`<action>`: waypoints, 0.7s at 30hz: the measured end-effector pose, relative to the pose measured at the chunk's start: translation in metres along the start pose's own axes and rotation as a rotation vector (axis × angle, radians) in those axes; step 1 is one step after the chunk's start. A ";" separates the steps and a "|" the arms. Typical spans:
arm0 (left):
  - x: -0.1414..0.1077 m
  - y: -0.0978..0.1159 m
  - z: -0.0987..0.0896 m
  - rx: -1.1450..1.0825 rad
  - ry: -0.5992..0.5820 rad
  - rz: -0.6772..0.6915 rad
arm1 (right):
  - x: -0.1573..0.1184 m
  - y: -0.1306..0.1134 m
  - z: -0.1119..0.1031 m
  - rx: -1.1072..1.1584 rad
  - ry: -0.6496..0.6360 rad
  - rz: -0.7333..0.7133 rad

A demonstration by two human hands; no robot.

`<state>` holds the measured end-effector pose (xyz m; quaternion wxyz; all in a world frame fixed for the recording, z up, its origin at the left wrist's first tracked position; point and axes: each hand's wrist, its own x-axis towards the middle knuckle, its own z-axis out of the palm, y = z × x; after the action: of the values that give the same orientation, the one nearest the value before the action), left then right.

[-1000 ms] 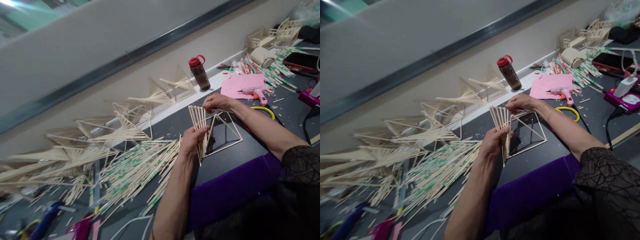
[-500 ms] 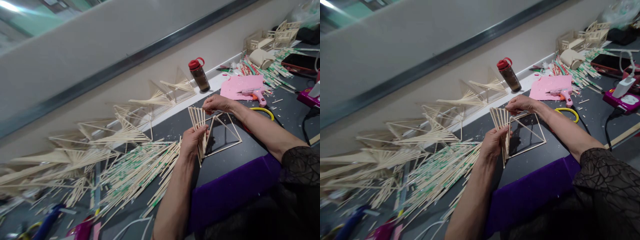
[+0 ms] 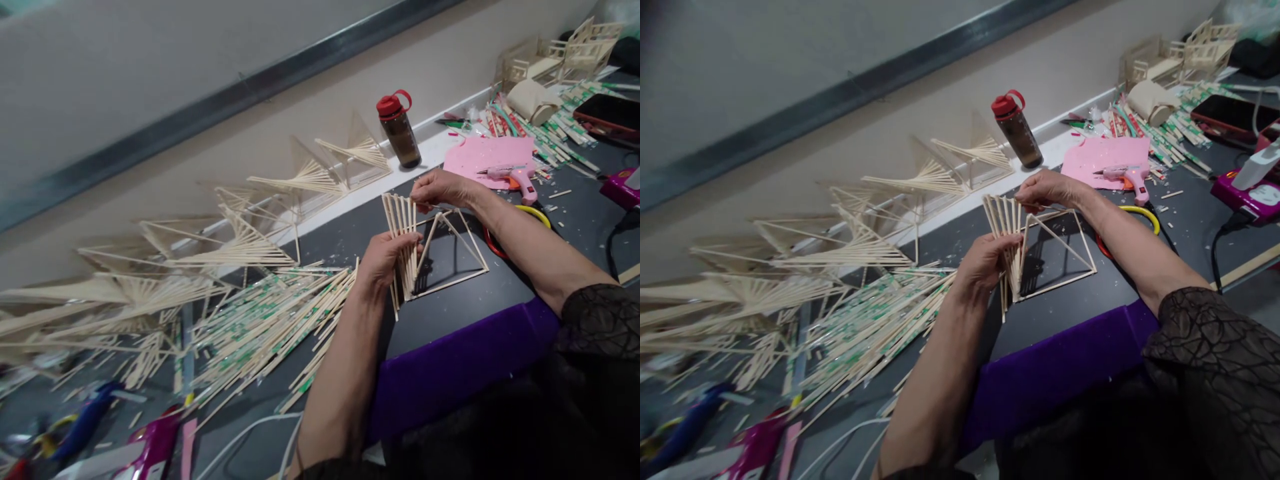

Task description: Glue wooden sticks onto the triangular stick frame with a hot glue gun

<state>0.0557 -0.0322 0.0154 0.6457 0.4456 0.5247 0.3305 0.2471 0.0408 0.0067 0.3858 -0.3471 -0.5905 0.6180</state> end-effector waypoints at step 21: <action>0.002 0.015 -0.008 0.182 -0.194 0.108 | -0.005 -0.005 0.000 -0.043 0.094 -0.034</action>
<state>0.0493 -0.0232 0.0284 0.6316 0.5598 0.4629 0.2710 0.2492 0.0364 0.0113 0.4160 -0.3741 -0.5908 0.5814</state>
